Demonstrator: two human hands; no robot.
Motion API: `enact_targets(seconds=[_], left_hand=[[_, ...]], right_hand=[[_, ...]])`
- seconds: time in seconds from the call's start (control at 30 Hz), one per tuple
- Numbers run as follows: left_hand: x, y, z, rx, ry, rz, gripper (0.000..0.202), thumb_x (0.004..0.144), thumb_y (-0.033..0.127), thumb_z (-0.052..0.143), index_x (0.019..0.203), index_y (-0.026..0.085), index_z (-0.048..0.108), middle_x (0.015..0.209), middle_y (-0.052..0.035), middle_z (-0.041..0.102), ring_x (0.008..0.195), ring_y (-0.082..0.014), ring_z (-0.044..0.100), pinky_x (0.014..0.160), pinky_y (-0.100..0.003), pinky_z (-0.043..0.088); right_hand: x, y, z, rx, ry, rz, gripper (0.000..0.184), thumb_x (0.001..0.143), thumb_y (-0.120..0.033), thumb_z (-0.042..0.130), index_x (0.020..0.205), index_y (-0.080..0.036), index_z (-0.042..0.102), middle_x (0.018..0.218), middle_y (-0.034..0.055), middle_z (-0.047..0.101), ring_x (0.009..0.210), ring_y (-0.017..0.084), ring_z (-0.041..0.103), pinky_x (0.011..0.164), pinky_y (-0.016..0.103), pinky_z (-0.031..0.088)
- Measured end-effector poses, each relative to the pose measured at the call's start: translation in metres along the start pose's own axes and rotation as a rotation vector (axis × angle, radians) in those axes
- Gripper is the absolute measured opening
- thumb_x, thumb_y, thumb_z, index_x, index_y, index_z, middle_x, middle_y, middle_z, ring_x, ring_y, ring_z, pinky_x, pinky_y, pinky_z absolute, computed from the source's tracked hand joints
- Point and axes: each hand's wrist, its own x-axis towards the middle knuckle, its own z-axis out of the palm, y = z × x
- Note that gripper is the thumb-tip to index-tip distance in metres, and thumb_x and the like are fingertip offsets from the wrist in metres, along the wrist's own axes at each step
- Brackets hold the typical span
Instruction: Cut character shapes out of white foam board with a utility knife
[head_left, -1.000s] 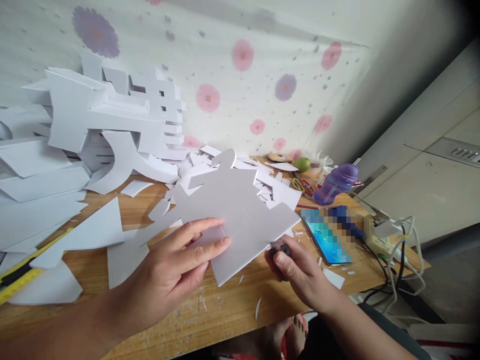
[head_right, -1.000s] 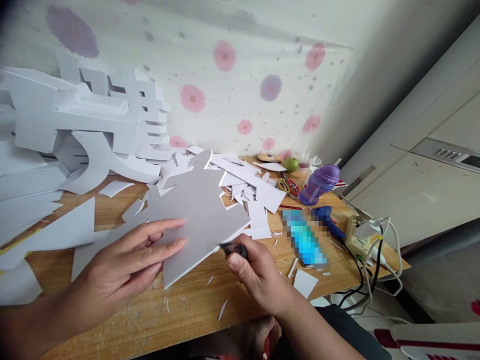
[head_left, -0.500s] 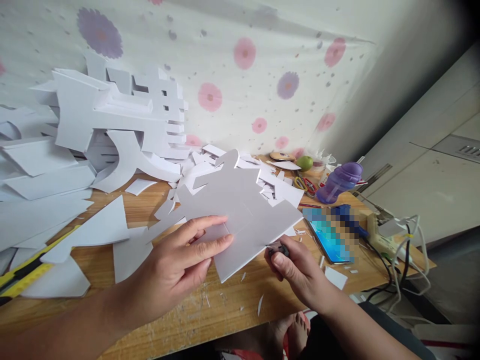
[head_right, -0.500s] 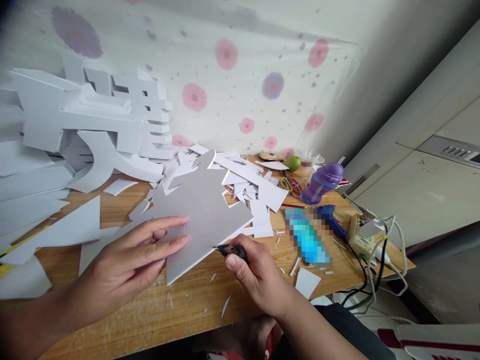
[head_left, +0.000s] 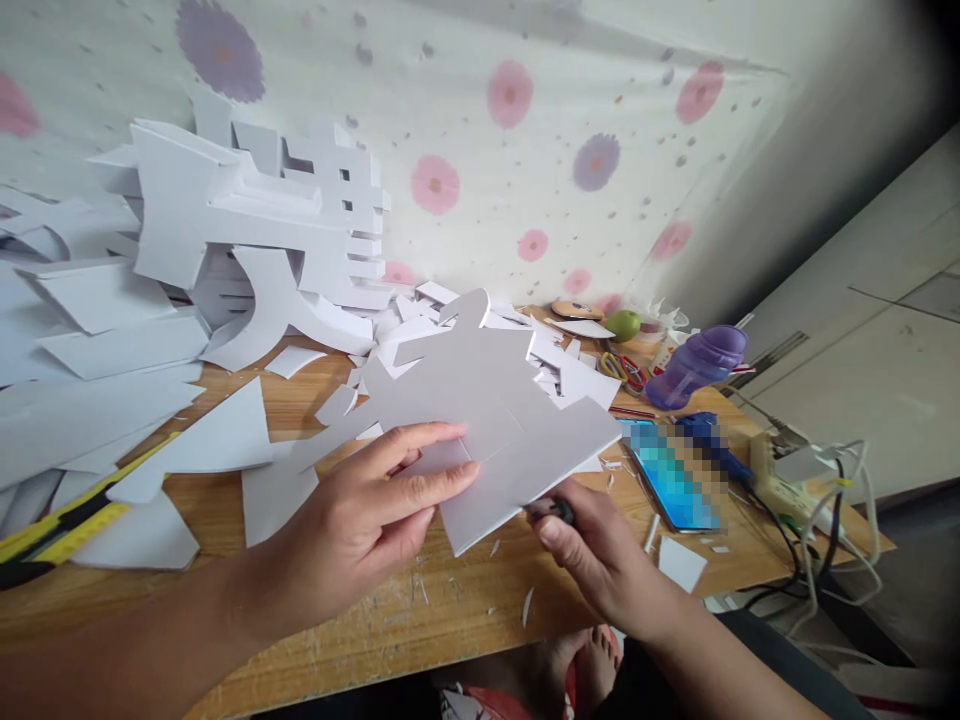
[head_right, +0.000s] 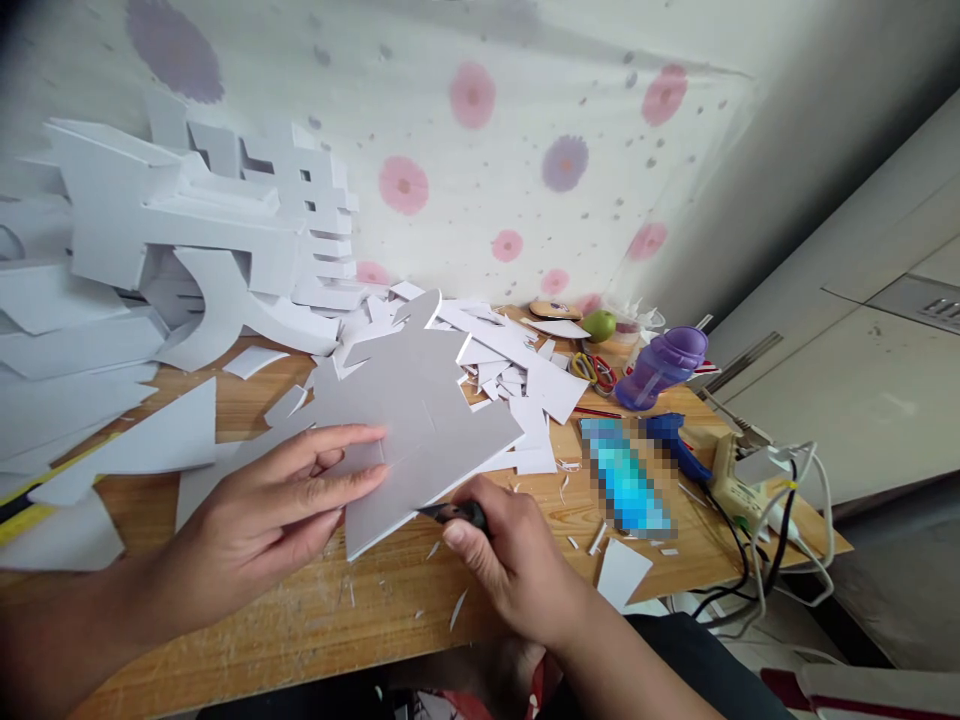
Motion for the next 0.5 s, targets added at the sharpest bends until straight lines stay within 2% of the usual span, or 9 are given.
enact_targets(seconds=[0.07,0.2,0.5], left_hand=[[-0.0004,-0.0002,0.0006,0.008,0.001,-0.007,0.05,0.089,-0.002,0.043,0.129,0.025,0.059,0.135,-0.0086,0.051,0.09,-0.0086,0.057,0.073,-0.018,0.05],[0.0007,-0.0001,0.0009,-0.012,0.007,-0.008,0.051,0.089,-0.003,0.043,0.129,0.024,0.058,0.134,-0.009,0.051,0.085,-0.0071,0.056,0.068,-0.016,0.049],[0.0002,-0.0002,-0.0006,0.016,-0.015,-0.039,0.051,0.089,-0.002,0.043,0.127,0.027,0.06,0.135,-0.0082,0.051,0.086,-0.0078,0.056,0.072,-0.017,0.049]], right_hand=[[-0.0004,-0.0001,0.0006,-0.009,-0.009,-0.005,0.028,0.099,-0.045,0.041,0.093,-0.021,0.054,0.076,-0.0009,0.053,0.066,0.013,0.046,0.061,0.025,0.036],[-0.001,0.0016,0.0009,0.019,0.074,-0.018,0.031,0.1,-0.045,0.04,0.083,-0.022,0.049,0.073,-0.0019,0.048,0.062,0.012,0.044,0.059,0.025,0.036],[-0.0012,0.0005,0.0023,0.006,0.032,0.031,0.032,0.099,-0.045,0.04,0.082,-0.021,0.049,0.072,-0.0016,0.048,0.058,0.011,0.043,0.054,0.023,0.036]])
